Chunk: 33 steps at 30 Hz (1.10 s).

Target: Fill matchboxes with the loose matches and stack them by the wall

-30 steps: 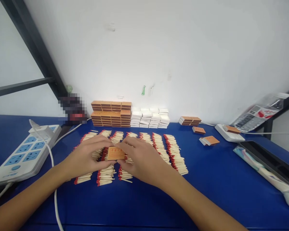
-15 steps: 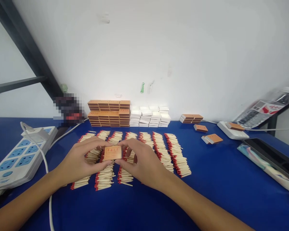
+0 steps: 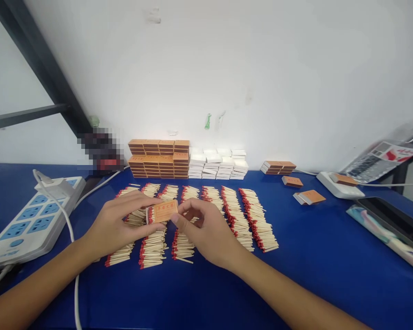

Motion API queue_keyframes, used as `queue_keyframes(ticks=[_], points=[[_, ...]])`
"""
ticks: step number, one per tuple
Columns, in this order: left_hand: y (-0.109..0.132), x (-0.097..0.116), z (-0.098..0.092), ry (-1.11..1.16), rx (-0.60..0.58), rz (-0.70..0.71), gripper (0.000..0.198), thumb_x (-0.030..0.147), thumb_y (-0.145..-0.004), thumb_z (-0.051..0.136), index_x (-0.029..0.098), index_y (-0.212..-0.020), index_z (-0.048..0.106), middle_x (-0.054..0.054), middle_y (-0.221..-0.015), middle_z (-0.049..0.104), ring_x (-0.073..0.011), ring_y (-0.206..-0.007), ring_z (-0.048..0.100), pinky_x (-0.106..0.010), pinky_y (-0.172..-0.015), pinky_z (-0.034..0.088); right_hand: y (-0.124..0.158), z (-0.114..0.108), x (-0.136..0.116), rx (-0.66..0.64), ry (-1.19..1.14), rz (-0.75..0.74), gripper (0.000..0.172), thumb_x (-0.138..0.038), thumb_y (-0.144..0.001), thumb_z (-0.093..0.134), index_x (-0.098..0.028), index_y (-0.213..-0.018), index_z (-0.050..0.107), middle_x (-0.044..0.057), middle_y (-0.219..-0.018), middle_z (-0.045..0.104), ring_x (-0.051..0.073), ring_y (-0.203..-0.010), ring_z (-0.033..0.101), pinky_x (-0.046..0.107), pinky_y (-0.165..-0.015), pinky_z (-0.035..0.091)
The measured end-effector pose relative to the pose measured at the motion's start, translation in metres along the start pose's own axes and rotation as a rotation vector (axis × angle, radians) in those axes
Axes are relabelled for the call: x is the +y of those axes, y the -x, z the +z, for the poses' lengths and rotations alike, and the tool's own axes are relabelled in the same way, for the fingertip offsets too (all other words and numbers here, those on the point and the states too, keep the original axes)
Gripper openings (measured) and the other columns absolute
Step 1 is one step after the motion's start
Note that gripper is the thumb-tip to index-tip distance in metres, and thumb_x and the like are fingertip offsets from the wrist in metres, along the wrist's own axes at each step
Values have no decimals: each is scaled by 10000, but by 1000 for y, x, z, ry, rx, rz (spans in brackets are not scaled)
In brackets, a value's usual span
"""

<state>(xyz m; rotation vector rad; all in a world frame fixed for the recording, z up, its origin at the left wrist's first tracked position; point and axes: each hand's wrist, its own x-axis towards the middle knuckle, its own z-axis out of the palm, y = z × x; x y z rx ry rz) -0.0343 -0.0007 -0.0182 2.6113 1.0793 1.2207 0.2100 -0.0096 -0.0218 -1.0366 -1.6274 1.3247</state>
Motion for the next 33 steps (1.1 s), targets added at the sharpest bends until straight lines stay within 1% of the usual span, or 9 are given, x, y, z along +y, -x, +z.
queue_keyframes(ticks=[5, 10, 13, 17, 21, 24, 27, 30, 33], points=[[0, -8, -4, -41, -10, -28, 392, 499, -882, 828, 248, -1180, 779, -48, -971, 816, -217, -867, 730, -359, -816, 588, -2, -6, 0, 67, 10, 29, 378, -574, -818, 842, -236, -831, 675, -16, -702, 632, 146, -560, 542, 300, -524, 456], [-2, -12, -13, -84, -24, -43, 354, 473, -903, 810, 218, -1146, 777, -53, -977, 809, -209, -857, 727, -338, -793, 578, -5, -11, 1, 148, 36, -12, 387, -584, -852, 804, -227, -813, 657, -9, -679, 645, 140, -537, 542, 295, -518, 430], [-2, -17, -17, -124, -14, -58, 377, 464, -905, 810, 204, -1174, 763, -66, -1051, 803, -208, -903, 738, -331, -835, 580, -9, -20, -2, 209, 67, -27, 404, -598, -841, 803, -220, -823, 661, 1, -680, 653, 144, -543, 554, 292, -510, 440], [-1, -22, -19, -176, 6, -65, 373, 464, -924, 790, 206, -1191, 753, -59, -1054, 791, -196, -909, 740, -317, -846, 580, -21, -56, -10, 355, 188, -63, 453, -641, -817, 803, -202, -840, 694, 27, -699, 676, 150, -558, 575, 293, -517, 463], [0, -25, -17, -194, -6, -58, 374, 463, -930, 783, 189, -1183, 753, -60, -1027, 780, -192, -880, 731, -320, -821, 577, -30, -119, -16, 423, 398, -80, 472, -656, -774, 831, -199, -854, 745, 59, -733, 717, 172, -606, 621, 297, -542, 469], [0, -27, -16, -197, -15, -54, 379, 477, -935, 772, 191, -1182, 753, -66, -1031, 778, -199, -884, 729, -331, -823, 579, -29, -165, -17, 549, 505, -23, 415, -594, -778, 858, -195, -848, 764, 83, -726, 723, 167, -591, 603, 307, -538, 442], [0, -29, -17, -213, -10, -48, 375, 478, -934, 772, 195, -1180, 755, -64, -1030, 780, -204, -899, 730, -334, -838, 581, -24, -197, -13, 694, 474, 63, 341, -515, -827, 843, -183, -858, 769, 120, -757, 734, 138, -558, 543, 330, -541, 416], [0, -31, -18, -221, 3, -42, 375, 468, -934, 777, 188, -1182, 756, -63, -1033, 779, -202, -908, 733, -329, -851, 580, -23, -206, -7, 753, 349, 80, 332, -500, -832, 838, -180, -891, 776, 127, -806, 744, 112, -534, 491, 324, -523, 391], [0, -32, -18, -226, -3, -49, 391, 482, -933, 775, 175, -1174, 759, -70, -1042, 779, -207, -912, 738, -336, -847, 582, -30, -185, -7, 677, 214, -21, 398, -542, -760, 874, -172, -851, 760, 145, -921, 779, 109, -570, 525, 277, -477, 373]])
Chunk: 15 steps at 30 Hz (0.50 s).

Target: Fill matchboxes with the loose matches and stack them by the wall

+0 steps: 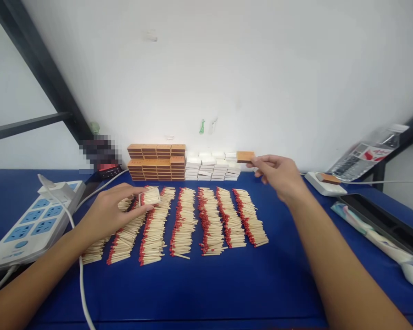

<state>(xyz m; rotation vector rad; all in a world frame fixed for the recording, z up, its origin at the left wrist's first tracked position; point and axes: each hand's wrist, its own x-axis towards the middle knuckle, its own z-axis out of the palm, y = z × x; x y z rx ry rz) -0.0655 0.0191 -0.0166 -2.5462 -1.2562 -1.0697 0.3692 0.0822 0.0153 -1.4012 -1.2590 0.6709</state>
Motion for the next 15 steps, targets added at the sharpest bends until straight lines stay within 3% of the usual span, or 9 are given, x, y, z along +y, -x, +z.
queue_keyframes(ticks=[2, 5, 8, 10, 15], points=[[1, -1, 1, 4, -8, -8, 402, 497, -937, 766, 172, -1174, 759, -73, -1040, 777, -209, -904, 737, -342, -832, 584, 11, 27, -12, -106, -52, -48, 442, -589, -747, 865, -177, -858, 750, 143, -988, 798, 118, -592, 567, 252, -449, 366], [2, -3, 3, 27, -16, -11, 412, 510, -944, 755, 173, -1180, 758, -75, -1029, 773, -207, -896, 731, -343, -819, 584, 32, 79, -37, -296, 2, -117, 404, -577, -858, 781, -178, -906, 738, 137, -955, 815, 140, -577, 626, 261, -449, 390], [4, -5, 4, 30, -27, -19, 413, 507, -948, 752, 178, -1196, 755, -76, -1034, 768, -208, -900, 727, -351, -828, 585, 44, 133, -56, -421, 9, -209, 314, -495, -928, 725, -186, -882, 702, 110, -901, 826, 119, -481, 584, 283, -474, 437], [4, -6, 3, 24, -30, -25, 418, 506, -950, 749, 179, -1210, 753, -79, -1043, 768, -215, -908, 727, -364, -838, 587, 44, 167, -62, -424, -12, -226, 277, -454, -956, 693, -195, -861, 670, 88, -861, 826, 110, -439, 545, 286, -475, 436], [3, -6, -3, 21, -14, -38, 423, 522, -950, 740, 172, -1186, 758, -100, -1038, 776, -242, -918, 732, -400, -845, 599, 31, 222, -58, -299, 16, -228, 218, -377, -956, 706, -188, -847, 697, 66, -725, 800, 189, -684, 728, 300, -672, 519]])
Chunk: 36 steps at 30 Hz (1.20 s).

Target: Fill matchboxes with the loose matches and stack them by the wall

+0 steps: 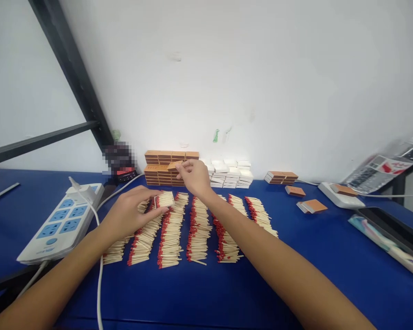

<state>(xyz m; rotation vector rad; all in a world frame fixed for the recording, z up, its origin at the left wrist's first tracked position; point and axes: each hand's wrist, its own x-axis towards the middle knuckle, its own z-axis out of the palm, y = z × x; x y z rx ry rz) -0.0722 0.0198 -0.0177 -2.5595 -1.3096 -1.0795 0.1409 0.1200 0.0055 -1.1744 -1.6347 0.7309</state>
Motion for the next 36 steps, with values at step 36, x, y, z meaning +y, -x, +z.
queue_keyframes(ticks=[36], points=[[0, 7, 2, -39, -56, 53, 362, 427, -942, 770, 161, -1184, 728, -100, -1065, 794, -261, -955, 743, -405, -803, 604, -21, -1, 5, 116, 585, -84, 341, -468, -988, 659, -219, -757, 687, 72, -762, 730, 218, -698, 611, 337, -631, 366]])
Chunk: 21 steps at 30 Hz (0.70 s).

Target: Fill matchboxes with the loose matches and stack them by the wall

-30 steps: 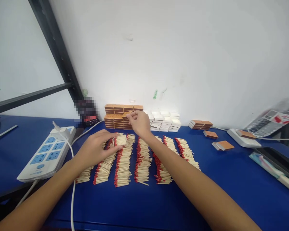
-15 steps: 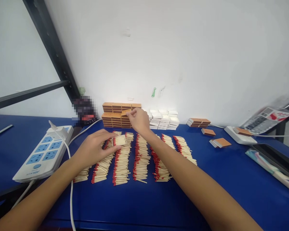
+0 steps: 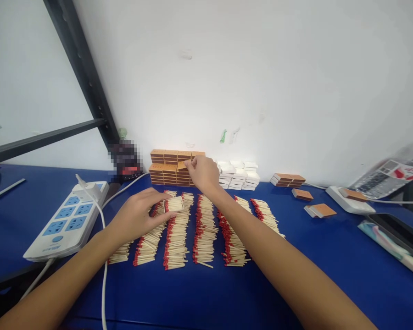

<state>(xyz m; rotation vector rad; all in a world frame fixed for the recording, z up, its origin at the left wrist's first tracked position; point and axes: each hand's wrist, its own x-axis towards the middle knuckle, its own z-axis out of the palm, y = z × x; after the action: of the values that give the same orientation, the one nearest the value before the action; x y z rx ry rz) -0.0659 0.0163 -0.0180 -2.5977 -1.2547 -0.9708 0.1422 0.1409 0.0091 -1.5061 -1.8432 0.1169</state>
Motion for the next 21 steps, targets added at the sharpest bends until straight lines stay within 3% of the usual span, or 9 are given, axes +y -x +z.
queue_keyframes(ticks=[13, 17, 21], points=[[1, 0, 0, 12, -4, -13, 350, 446, -957, 749, 194, -1200, 724, -95, -1096, 796, -262, -1007, 746, -408, -841, 609, -2, -6, -9, -44, 280, -201, 323, -464, -1044, 586, -181, -934, 695, 147, -971, 730, 269, -815, 639, 362, -653, 359], [1, 1, 0, 17, -10, -24, 364, 454, -949, 757, 190, -1197, 727, -95, -1092, 794, -265, -1016, 744, -404, -846, 606, 3, -6, -13, -106, 308, -373, 233, -358, -1065, 556, -168, -1113, 682, 133, -1130, 717, 255, -892, 642, 347, -662, 347], [0, 3, -1, 16, -18, -33, 387, 471, -946, 759, 168, -1186, 734, -97, -1038, 788, -263, -963, 741, -398, -819, 603, 5, 0, -24, -193, 375, -536, 314, -292, -1099, 439, -171, -1296, 652, 146, -1280, 666, 250, -916, 650, 347, -652, 344]])
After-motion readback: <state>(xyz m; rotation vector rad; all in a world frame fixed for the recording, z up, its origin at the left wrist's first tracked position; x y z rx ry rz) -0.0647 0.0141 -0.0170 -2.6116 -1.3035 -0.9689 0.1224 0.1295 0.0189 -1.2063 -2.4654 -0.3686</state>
